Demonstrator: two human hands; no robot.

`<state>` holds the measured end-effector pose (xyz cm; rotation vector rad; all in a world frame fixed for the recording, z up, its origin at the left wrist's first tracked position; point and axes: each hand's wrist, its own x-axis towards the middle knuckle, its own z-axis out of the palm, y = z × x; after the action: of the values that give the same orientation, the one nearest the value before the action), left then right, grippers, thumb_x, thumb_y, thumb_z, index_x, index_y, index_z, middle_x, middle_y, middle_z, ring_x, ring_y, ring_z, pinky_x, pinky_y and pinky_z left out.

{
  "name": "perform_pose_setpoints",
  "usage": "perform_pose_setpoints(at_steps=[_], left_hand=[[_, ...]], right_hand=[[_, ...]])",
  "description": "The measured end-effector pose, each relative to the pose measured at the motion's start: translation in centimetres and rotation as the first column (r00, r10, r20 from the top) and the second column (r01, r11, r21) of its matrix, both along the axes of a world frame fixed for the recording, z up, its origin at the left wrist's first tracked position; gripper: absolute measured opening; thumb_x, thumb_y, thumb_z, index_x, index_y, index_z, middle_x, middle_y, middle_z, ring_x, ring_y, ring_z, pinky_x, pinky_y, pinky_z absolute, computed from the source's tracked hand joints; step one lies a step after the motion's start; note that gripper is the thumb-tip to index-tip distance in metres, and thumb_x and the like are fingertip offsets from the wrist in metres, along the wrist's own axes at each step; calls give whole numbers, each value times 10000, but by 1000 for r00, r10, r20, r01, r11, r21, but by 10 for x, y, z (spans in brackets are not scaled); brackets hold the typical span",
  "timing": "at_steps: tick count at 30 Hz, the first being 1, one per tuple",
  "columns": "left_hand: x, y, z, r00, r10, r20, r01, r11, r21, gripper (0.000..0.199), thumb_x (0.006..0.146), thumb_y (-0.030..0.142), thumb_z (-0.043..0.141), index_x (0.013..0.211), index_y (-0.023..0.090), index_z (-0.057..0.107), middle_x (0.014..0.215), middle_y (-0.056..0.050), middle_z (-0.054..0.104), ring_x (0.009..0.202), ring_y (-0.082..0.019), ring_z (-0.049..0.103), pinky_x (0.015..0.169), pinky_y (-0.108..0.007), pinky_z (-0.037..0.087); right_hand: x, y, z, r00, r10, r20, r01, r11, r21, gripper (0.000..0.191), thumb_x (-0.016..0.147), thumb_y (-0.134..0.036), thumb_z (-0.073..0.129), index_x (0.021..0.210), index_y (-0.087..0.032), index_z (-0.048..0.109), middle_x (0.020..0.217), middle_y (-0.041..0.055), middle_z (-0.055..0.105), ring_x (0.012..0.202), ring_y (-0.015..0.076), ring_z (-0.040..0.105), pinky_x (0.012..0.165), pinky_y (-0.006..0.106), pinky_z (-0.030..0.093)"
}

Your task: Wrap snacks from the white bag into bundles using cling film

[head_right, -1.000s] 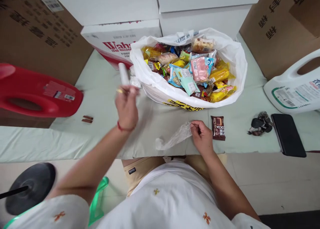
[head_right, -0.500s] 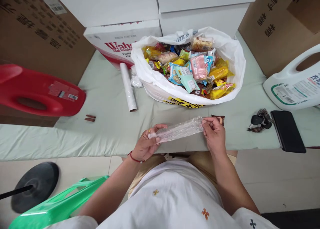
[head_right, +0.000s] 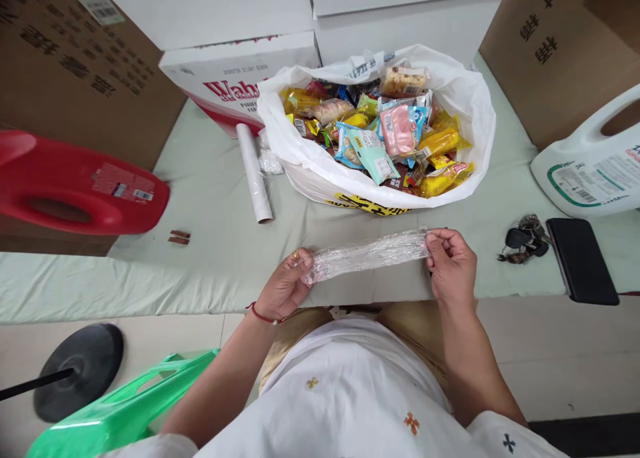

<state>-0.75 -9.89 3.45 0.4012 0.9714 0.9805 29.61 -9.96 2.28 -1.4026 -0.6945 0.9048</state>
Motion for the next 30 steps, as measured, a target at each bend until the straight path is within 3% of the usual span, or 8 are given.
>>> perform_pose_setpoints(at_steps=[3, 7, 11, 15, 19, 22, 24, 30], left_hand=[[-3, -1, 5, 1000, -5, -5, 5, 1000, -9, 483, 643, 370, 1011, 726, 174, 577, 848, 18, 680, 747, -105, 682, 623, -196, 565], [-10, -1, 3, 977, 34, -210, -26, 999, 37, 511, 661, 465, 986, 793, 195, 572, 653, 75, 592, 426, -25, 475, 369, -131, 299], [-23, -3, 0, 863, 149, -483, -26, 967, 252, 436, 765, 522, 904, 879, 212, 619, 560, 66, 595, 419, -68, 491, 408, -170, 358], [-33, -16, 5, 584, 423, -692, 19, 846, 533, 179, 915, 387, 774, 911, 242, 669, 696, 29, 639, 554, -107, 574, 533, -222, 452], [-24, -42, 10, 295, 670, -682, 324, 601, 731, 119, 883, 177, 718, 916, 292, 724, 862, -14, 713, 665, -143, 614, 604, -265, 462], [-9, -58, 7, 324, 584, -744, 455, 594, 664, 114, 877, 203, 701, 860, 308, 741, 712, -5, 664, 540, -147, 515, 530, -288, 394], [-1, -64, 2, 392, 479, -786, 478, 624, 619, 99, 885, 251, 701, 808, 303, 735, 595, 7, 583, 493, -151, 459, 511, -302, 351], [2, -70, -9, 531, 329, -781, 495, 627, 601, 66, 873, 256, 730, 812, 275, 743, 615, -7, 615, 542, -161, 507, 553, -310, 352]], right_hand=[[1, -1, 4, 1000, 2, 3, -2, 1000, -9, 277, 793, -407, 866, 902, -202, 714, 674, -42, 577, 488, 62, 422, 397, 193, 306], [-1, -3, 7, 999, 5, 40, -5, 1000, -19, 293, 802, -437, 863, 907, -209, 712, 659, -43, 577, 478, 67, 431, 385, 193, 312], [2, -1, 3, 994, 97, 55, -95, 995, -40, 289, 843, -451, 829, 975, -217, 724, 754, -19, 652, 534, 86, 542, 451, 210, 456], [1, -8, 9, 975, 56, 216, -49, 998, -37, 343, 865, -456, 815, 1111, -235, 725, 906, 14, 704, 745, 133, 683, 664, 266, 600], [-27, -31, 26, 989, 139, 51, -129, 977, -170, 365, 879, -564, 780, 974, -220, 705, 733, -6, 639, 507, 89, 528, 396, 184, 417], [-61, -44, 31, 833, 358, -421, -495, 822, -281, 579, 887, -770, 633, 986, -203, 690, 777, 71, 708, 563, 153, 614, 352, 208, 433], [-80, -46, 28, 742, 350, -572, -574, 773, -271, 684, 876, -848, 556, 1099, -212, 672, 915, 119, 754, 736, 216, 710, 427, 265, 554], [-98, -42, 15, 822, 314, -474, -499, 799, -336, 577, 696, -700, 871, 918, -216, 647, 906, 63, 730, 795, 191, 703, 521, 244, 603]])
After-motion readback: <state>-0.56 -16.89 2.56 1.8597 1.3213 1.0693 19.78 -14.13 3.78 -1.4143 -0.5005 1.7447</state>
